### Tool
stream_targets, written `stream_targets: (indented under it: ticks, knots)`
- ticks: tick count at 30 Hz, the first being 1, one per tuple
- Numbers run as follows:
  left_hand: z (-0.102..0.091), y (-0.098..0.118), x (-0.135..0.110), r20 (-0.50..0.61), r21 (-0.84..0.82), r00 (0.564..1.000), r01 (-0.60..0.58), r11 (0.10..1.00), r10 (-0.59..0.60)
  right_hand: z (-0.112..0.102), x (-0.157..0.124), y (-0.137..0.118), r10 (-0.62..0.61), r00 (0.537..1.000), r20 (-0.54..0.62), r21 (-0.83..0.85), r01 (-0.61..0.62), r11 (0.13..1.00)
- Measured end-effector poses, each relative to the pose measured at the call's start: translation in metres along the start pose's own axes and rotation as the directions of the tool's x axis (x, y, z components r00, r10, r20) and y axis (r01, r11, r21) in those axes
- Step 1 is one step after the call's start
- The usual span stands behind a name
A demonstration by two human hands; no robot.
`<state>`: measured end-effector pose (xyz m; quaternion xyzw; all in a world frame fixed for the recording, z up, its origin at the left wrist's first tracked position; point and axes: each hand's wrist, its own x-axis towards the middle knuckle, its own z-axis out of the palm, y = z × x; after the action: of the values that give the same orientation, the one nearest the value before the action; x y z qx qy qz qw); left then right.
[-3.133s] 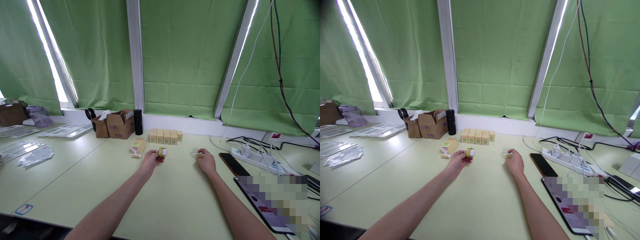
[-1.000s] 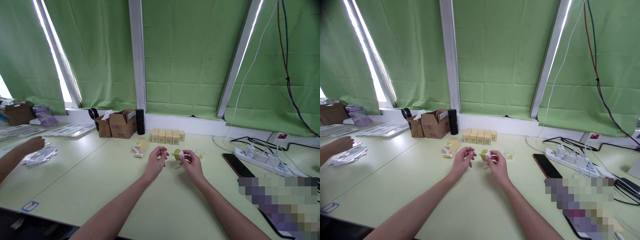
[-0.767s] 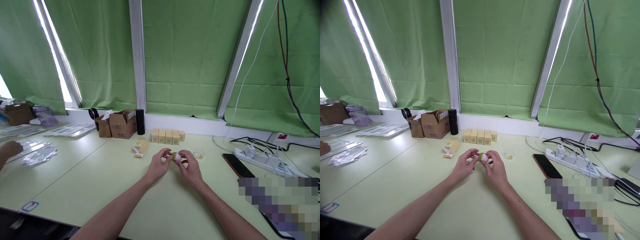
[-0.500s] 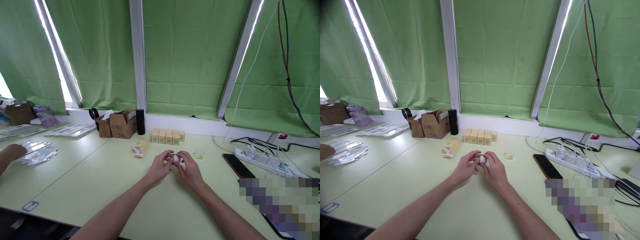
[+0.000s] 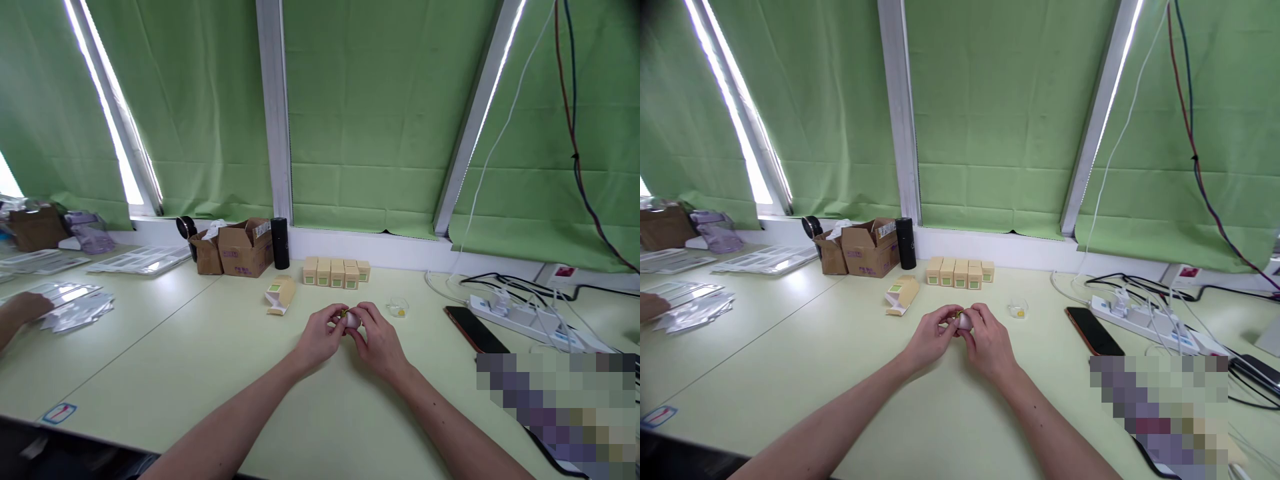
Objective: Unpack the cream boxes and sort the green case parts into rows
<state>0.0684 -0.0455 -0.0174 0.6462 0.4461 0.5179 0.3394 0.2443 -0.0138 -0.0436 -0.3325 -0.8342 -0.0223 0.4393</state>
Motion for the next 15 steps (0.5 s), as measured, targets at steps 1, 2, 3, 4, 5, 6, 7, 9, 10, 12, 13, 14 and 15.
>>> stream_targets:
  ticks: [1, 2, 3, 4, 5, 6, 7, 9, 10, 12, 13, 14, 15]
  knots:
    - [0.0001, 0.0005, -0.0002, 0.0, 0.01, 1.0, -0.007, 1.0, 0.007, 0.0001, 0.0002, 0.0001, -0.002, 1.0, 0.0, -0.003, 0.002, 1.0]
    - [0.0003, 0.0011, -0.0003, -0.003, 0.018, 1.0, -0.012, 1.0, 0.012, 0.0002, 0.0005, 0.0002, -0.005, 1.0, 0.001, -0.005, 0.005, 1.0]
    - [0.0004, 0.0017, -0.0003, -0.009, 0.023, 1.0, -0.014, 1.0, 0.014, 0.0003, 0.0009, 0.0002, -0.009, 1.0, 0.001, -0.008, 0.009, 1.0]
    - [0.0006, 0.0024, -0.0003, -0.013, 0.025, 1.0, -0.01, 1.0, 0.011, 0.0004, 0.0013, 0.0001, -0.014, 1.0, 0.002, -0.011, 0.014, 1.0]
    - [0.0007, 0.003, 0.0, -0.014, 0.024, 1.0, -0.003, 1.0, 0.004, 0.0005, 0.0017, -0.0001, -0.02, 1.0, 0.004, -0.014, 0.02, 1.0]
    - [0.0007, 0.0036, 0.0003, -0.011, 0.027, 1.0, 0.005, 1.0, -0.005, 0.0006, 0.0022, -0.0005, -0.025, 1.0, 0.006, -0.016, 0.025, 1.0]
    - [0.0006, 0.0041, 0.0007, -0.006, 0.032, 1.0, 0.013, 0.999, -0.013, 0.0008, 0.0027, -0.001, -0.029, 1.0, 0.008, -0.015, 0.03, 0.999]
    - [0.0002, 0.0046, 0.0017, -0.001, 0.053, 1.0, 0.02, 0.998, -0.02, 0.0015, 0.0039, -0.0024, -0.031, 0.999, 0.007, -0.008, 0.031, 0.999]
    - [0.0, 0.0047, 0.0022, -0.003, 0.066, 1.0, 0.02, 0.998, -0.02, 0.0019, 0.0045, -0.0033, -0.031, 1.0, 0.007, -0.002, 0.031, 1.0]
    - [-0.0003, 0.0045, 0.0031, -0.007, 0.088, 1.0, 0.019, 0.996, -0.019, 0.0029, 0.006, -0.0052, -0.025, 1.0, 0.005, 0.006, 0.025, 1.0]
    - [-0.0003, 0.0042, 0.0035, -0.007, 0.097, 1.0, 0.021, 0.995, -0.02, 0.0034, 0.0068, -0.0062, -0.021, 1.0, 0.006, 0.007, 0.021, 1.0]
    - [-0.0002, 0.004, 0.0038, -0.007, 0.105, 1.0, 0.024, 0.994, -0.024, 0.0039, 0.0076, -0.0072, -0.018, 1.0, 0.007, 0.007, 0.018, 1.0]
    - [0.0001, 0.0038, 0.004, -0.008, 0.111, 1.0, 0.031, 0.993, -0.03, 0.0043, 0.0083, -0.008, -0.013, 1.0, 0.008, 0.007, 0.013, 1.0]
